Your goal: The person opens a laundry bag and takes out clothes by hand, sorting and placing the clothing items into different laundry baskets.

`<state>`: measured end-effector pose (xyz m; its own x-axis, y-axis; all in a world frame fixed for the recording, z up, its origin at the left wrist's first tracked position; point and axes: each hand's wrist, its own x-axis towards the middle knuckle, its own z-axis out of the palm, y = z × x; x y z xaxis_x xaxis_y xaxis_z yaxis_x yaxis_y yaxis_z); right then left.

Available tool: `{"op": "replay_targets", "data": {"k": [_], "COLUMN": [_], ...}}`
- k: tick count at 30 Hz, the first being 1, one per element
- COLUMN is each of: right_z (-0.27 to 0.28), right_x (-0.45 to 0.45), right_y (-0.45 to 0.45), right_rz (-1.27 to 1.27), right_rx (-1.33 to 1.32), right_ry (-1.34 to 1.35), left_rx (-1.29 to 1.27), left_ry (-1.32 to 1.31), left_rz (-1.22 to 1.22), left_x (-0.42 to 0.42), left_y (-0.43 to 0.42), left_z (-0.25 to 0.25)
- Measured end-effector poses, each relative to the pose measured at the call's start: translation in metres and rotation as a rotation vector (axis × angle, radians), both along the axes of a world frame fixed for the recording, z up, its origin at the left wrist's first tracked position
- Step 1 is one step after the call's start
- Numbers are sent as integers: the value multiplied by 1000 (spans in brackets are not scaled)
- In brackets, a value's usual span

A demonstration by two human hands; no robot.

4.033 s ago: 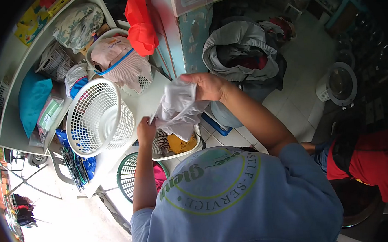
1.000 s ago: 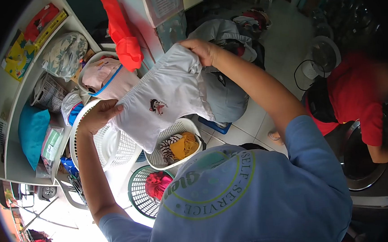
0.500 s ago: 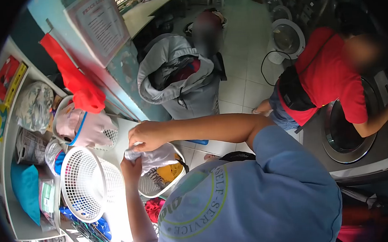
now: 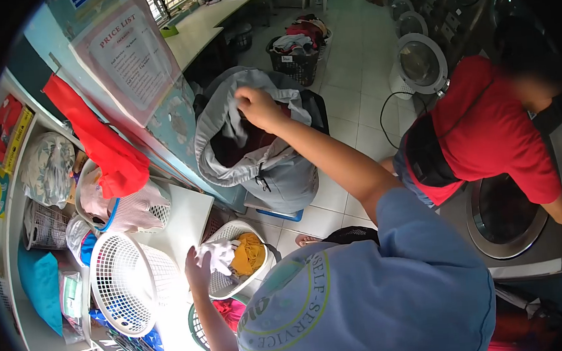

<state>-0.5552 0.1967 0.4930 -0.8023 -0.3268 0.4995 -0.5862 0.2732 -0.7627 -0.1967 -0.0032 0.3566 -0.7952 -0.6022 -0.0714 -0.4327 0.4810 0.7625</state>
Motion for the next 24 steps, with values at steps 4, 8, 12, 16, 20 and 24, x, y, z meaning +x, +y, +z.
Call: {"op": "replay_targets", "data": {"k": [4, 8, 12, 16, 20, 24], "right_z": [83, 104, 97, 95, 50, -38], "right_x": [90, 193, 211, 159, 66, 3], "right_y": [-14, 6, 21, 38, 45, 53], "right_rz": [442, 1166, 1610, 1376, 624, 314], "right_rx": [-539, -112, -75, -144, -307, 169], "right_ry": [-116, 73, 31, -132, -463, -247], "left_rx": [298, 452, 617, 1116, 923, 873], "left_ry": [262, 695, 948, 1379, 1273, 1135], "left_rz": [-222, -441, -200, -185, -254, -293], "left_x": [-42, -73, -57, 9, 21, 22], "left_y": [60, 112, 95, -4, -10, -11], "left_z": [78, 154, 146, 104, 136, 141]}}
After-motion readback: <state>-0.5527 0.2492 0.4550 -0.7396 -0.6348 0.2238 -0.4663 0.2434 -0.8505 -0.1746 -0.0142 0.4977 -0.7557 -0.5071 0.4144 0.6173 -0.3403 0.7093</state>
